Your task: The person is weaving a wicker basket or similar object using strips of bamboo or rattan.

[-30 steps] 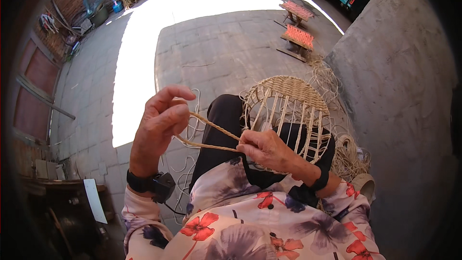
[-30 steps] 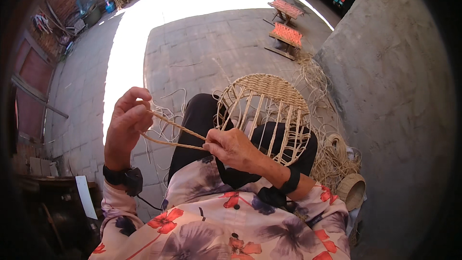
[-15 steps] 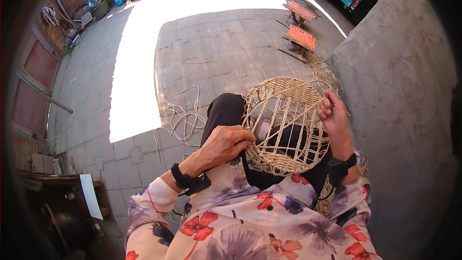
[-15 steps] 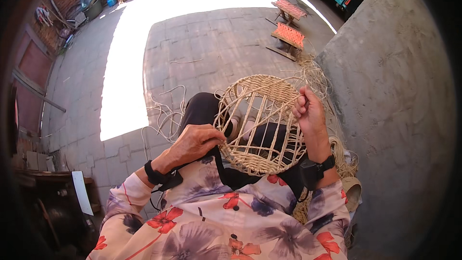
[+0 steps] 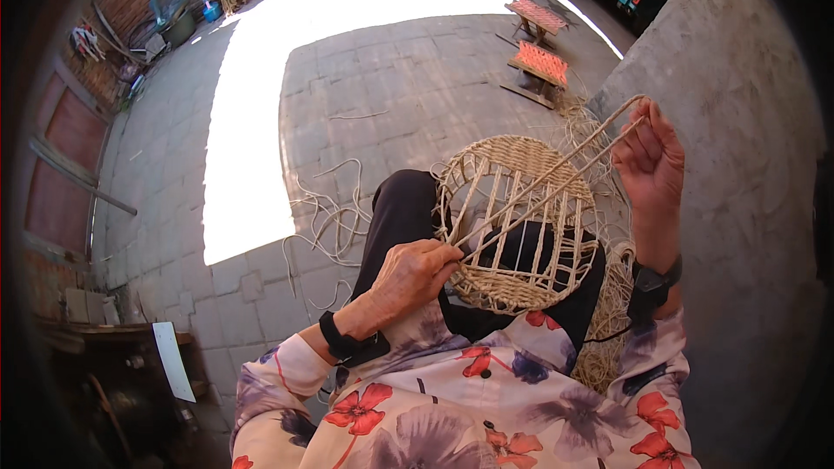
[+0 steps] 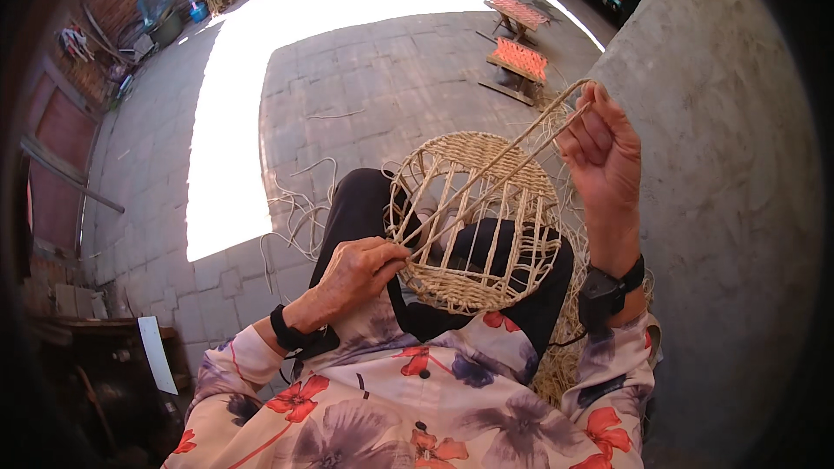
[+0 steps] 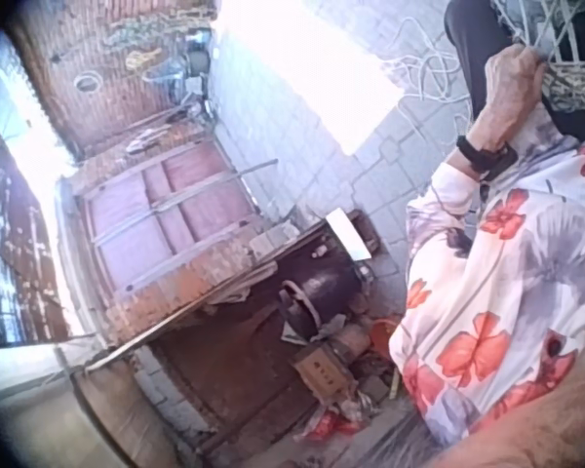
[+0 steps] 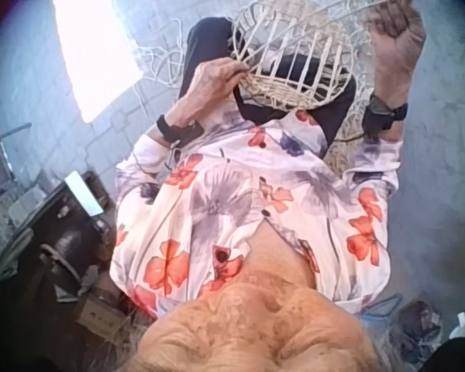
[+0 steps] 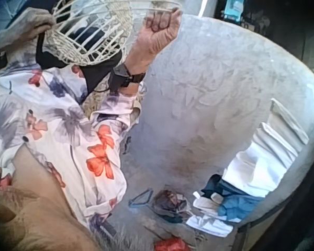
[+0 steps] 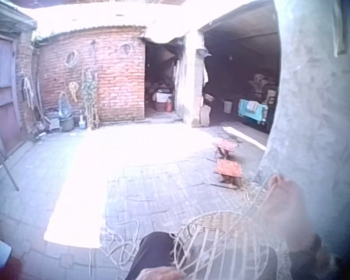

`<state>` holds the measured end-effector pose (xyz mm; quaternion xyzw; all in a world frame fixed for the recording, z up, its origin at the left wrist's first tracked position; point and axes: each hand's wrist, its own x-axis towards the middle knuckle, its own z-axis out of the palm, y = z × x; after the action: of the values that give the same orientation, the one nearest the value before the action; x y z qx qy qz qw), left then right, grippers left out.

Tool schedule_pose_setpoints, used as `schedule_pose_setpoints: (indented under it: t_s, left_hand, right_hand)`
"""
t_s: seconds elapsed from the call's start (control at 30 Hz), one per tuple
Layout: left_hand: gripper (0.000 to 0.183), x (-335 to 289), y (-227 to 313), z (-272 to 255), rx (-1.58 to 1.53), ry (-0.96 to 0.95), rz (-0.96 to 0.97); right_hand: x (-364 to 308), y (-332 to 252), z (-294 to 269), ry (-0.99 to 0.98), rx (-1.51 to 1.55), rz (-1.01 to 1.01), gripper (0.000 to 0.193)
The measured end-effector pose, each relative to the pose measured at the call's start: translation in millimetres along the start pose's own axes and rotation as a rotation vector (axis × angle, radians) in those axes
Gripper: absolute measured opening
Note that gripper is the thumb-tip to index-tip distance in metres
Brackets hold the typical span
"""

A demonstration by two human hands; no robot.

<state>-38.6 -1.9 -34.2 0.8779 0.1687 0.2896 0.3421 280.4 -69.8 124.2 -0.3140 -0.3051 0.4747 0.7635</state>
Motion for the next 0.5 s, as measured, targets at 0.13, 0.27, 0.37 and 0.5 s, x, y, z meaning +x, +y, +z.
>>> schedule_pose_setpoints:
  t_s: [0.13,0.27,0.37,0.5]
  left_hand:
    - [0.014,-0.6,2.9,-2.6,0.052,0.024,0.015]
    - [0.017,-3.4,-1.9,-0.8,0.032,0.071,0.065]
    - [0.017,-1.7,-0.4,-1.1,0.057,0.057,0.067]
    - [0.018,-1.1,4.2,-2.1,0.177,0.051,0.101]
  right_hand:
    - [-16.8,-9.1,34.1,-0.298,-0.165,-0.135,0.015]
    - [-27.5,2.8,68.3,-0.024,-0.274,-0.335,0.016]
    - [-25.3,-24.2,39.0,-0.344,-0.234,-0.015,0.019]
    - [-32.5,-25.4,50.8,-0.536,-0.213,0.058,0.02]
